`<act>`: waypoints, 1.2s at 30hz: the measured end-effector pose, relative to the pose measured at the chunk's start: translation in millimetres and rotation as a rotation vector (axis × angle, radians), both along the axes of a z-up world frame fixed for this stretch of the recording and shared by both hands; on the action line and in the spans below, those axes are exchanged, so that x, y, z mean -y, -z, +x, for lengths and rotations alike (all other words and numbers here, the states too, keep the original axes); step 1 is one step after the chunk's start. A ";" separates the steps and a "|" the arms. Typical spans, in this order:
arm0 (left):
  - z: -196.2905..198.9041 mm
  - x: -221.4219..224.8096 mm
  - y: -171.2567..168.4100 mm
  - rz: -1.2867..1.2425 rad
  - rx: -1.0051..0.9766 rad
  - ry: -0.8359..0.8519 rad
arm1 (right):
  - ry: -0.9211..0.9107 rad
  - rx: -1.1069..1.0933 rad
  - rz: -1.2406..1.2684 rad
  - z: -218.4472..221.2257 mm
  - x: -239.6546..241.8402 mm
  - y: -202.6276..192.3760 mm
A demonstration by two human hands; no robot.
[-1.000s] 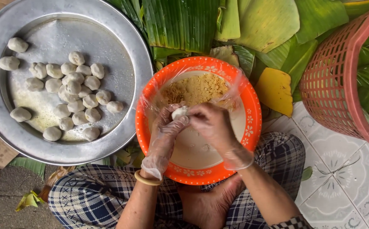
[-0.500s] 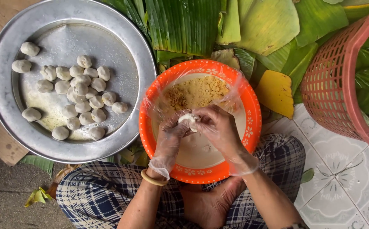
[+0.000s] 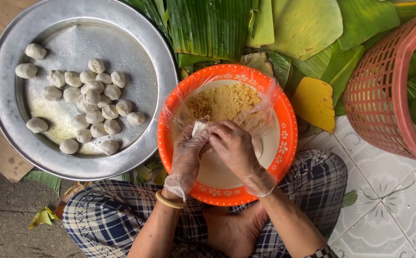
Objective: The person is manually forming filled dough balls by flattening a piece of dough, adding a yellow filling, and rolling it between their palms.
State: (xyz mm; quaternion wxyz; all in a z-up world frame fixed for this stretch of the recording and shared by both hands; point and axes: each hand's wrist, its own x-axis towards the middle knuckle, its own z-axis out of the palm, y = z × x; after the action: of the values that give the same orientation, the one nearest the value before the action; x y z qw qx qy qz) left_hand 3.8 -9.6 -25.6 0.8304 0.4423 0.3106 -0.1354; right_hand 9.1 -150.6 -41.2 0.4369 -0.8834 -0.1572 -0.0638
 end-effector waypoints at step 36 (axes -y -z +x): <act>19.2 -26.0 -7.7 0.005 0.062 -0.005 | -0.235 -0.554 0.110 -24.6 44.3 -1.5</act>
State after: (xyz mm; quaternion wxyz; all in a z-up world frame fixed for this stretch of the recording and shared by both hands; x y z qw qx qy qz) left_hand 23.0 16.4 -17.9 0.8389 0.4475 0.2861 -0.1190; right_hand -15.5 -194.8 -39.7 0.5146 -0.8180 -0.1294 0.2222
